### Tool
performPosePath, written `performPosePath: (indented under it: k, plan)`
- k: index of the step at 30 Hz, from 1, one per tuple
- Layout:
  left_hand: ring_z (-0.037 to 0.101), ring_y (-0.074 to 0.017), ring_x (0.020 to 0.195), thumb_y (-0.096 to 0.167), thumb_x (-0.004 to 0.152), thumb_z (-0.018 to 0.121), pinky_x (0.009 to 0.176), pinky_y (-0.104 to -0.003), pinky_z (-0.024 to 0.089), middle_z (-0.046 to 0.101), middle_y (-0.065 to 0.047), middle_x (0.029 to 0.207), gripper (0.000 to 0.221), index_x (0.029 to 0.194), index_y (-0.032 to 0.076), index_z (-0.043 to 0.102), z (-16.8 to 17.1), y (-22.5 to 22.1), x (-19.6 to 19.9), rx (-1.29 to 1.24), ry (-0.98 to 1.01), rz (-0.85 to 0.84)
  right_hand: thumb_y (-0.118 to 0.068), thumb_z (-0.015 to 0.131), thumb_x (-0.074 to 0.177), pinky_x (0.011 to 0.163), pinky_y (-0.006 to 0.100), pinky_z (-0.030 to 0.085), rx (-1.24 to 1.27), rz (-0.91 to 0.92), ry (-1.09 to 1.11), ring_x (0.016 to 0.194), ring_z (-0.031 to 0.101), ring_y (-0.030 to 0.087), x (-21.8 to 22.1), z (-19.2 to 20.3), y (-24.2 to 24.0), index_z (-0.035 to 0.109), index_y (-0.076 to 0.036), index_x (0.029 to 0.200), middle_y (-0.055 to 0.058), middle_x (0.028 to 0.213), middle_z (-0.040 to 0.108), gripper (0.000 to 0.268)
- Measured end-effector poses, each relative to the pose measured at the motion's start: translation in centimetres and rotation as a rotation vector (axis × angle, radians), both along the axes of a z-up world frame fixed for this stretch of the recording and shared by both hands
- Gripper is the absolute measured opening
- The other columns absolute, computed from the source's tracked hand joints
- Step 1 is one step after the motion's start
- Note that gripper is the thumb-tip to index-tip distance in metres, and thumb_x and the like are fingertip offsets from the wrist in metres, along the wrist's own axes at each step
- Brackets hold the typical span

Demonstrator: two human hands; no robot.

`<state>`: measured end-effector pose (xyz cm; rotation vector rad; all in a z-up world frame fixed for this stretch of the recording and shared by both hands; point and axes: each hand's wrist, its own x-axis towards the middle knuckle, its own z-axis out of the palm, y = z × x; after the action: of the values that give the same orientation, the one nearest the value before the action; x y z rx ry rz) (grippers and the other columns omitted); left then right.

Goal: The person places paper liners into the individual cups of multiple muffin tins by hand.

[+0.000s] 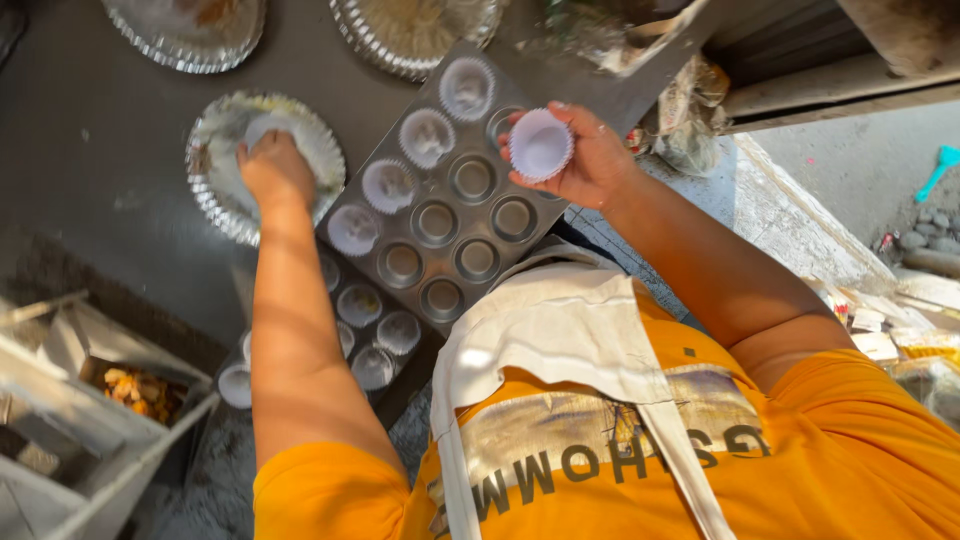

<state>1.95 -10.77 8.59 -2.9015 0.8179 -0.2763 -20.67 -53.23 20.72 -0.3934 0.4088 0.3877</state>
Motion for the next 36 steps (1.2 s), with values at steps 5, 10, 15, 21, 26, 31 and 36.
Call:
performPosePath:
  k: [5,10,15,21,26,31,36]
  plan:
    - [0.074,-0.0302,0.095,0.018,0.09,0.062,0.112,-0.057,0.039,0.074,-0.012,0.117,0.029,0.115,0.008,0.073,-2.8,1.5,-0.2,0.276,0.229,0.061,-0.04,0.062,0.097,0.096,0.051,0.059,0.028,-0.085,0.064,0.117,0.068,0.031,-2.0,-0.2,-1.2,0.059,-0.002,0.135,0.02,0.13,0.066,0.054]
    - [0.073,-0.0288,0.106,0.02,0.093,0.059,0.12,-0.059,0.031,0.075,-0.013,0.115,0.028,0.114,0.008,0.072,-1.1,0.6,-0.9,0.292,0.263,0.126,-0.039,0.064,0.098,0.096,0.051,0.059,0.06,-0.118,0.03,0.116,0.068,0.031,-2.7,0.3,-2.7,0.059,-0.001,0.135,0.02,0.127,0.067,0.053]
    - [0.068,-0.0365,0.103,0.025,0.089,0.059,0.11,-0.06,0.03,0.073,-0.017,0.121,0.043,0.124,0.003,0.071,-0.1,0.9,-1.3,-0.008,0.266,0.07,-0.037,0.065,0.098,0.097,0.051,0.059,0.066,-0.112,0.006,0.115,0.068,0.031,-2.9,0.7,-3.5,0.059,-0.001,0.134,0.021,0.127,0.068,0.052]
    - [0.07,-0.0372,0.104,0.025,0.102,0.056,0.105,-0.051,0.045,0.073,-0.02,0.117,0.031,0.117,0.007,0.076,-1.1,0.2,-0.9,0.216,0.368,0.131,-0.04,0.063,0.098,0.098,0.05,0.059,0.027,-0.123,-0.018,0.115,0.069,0.031,-2.3,2.1,-5.3,0.057,-0.001,0.136,0.021,0.128,0.066,0.054]
    - [0.069,-0.0411,0.098,0.029,0.099,0.064,0.085,-0.048,0.053,0.073,-0.022,0.107,0.029,0.114,0.008,0.079,3.0,-2.7,0.5,-0.211,0.481,0.317,-0.041,0.059,0.099,0.098,0.05,0.06,0.032,-0.186,0.011,0.118,0.068,0.032,-0.6,2.6,-7.5,0.057,0.0,0.137,0.022,0.132,0.064,0.056]
    - [0.061,-0.0071,0.082,0.009,0.1,0.07,0.073,-0.022,0.048,0.073,-0.004,0.097,0.021,0.113,-0.008,0.075,10.0,-12.7,-2.1,-1.327,0.833,0.192,-0.042,0.057,0.104,0.1,0.049,0.059,0.076,-0.176,-0.091,0.12,0.067,0.033,0.1,3.1,-8.5,0.056,0.0,0.138,0.022,0.134,0.063,0.054]
    - [0.07,-0.0119,0.102,0.011,0.102,0.065,0.095,-0.026,0.054,0.076,-0.01,0.113,0.028,0.121,-0.009,0.07,13.9,-23.7,-8.5,-1.523,1.339,-0.047,-0.042,0.058,0.102,0.1,0.049,0.059,0.013,-0.172,-0.077,0.119,0.067,0.032,-0.6,3.0,-9.1,0.057,-0.003,0.139,0.021,0.135,0.064,0.054]
